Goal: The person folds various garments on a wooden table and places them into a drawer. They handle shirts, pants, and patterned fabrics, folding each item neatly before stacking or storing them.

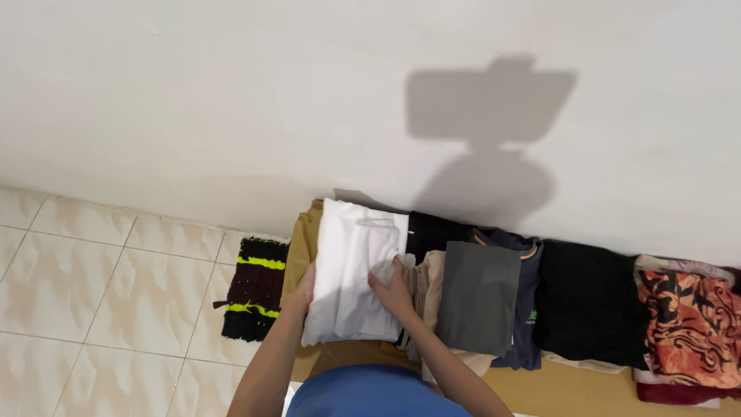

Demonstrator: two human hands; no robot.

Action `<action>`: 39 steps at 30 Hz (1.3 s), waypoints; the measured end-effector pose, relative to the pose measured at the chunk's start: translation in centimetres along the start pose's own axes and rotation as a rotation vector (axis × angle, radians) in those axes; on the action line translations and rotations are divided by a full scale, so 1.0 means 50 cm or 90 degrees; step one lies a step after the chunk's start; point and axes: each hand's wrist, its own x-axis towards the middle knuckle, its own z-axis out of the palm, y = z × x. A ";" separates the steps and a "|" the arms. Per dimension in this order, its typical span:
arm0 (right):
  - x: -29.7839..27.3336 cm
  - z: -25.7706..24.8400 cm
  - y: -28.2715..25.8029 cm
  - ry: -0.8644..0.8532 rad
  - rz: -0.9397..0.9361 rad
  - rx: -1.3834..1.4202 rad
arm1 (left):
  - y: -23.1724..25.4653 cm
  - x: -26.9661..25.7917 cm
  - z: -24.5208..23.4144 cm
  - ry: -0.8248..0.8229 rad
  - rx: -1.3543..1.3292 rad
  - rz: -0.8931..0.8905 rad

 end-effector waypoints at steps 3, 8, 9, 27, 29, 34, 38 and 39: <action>-0.020 0.010 -0.023 0.011 0.022 -0.049 | -0.008 0.009 -0.050 -0.040 -0.078 0.033; -0.051 0.003 -0.064 0.112 -0.140 -0.261 | -0.023 -0.015 -0.087 -0.028 -0.070 0.094; -0.060 -0.005 -0.080 0.131 -0.174 -0.294 | -0.026 -0.023 -0.087 -0.016 -0.071 0.099; -0.212 -0.268 -0.264 -0.127 -0.002 0.427 | -0.011 -0.376 0.257 0.121 0.052 0.059; -0.237 -0.282 -0.269 -0.096 -0.011 0.469 | -0.013 -0.422 0.292 0.150 0.080 0.119; -0.286 -0.327 -0.265 -0.024 -0.055 0.442 | -0.053 -0.495 0.351 0.235 0.336 0.272; -0.322 -0.350 -0.260 -0.006 -0.071 0.411 | -0.111 -0.545 0.441 0.385 0.534 0.356; -0.333 -0.355 -0.258 -0.003 -0.074 0.406 | -0.122 -0.561 0.459 0.408 0.572 0.363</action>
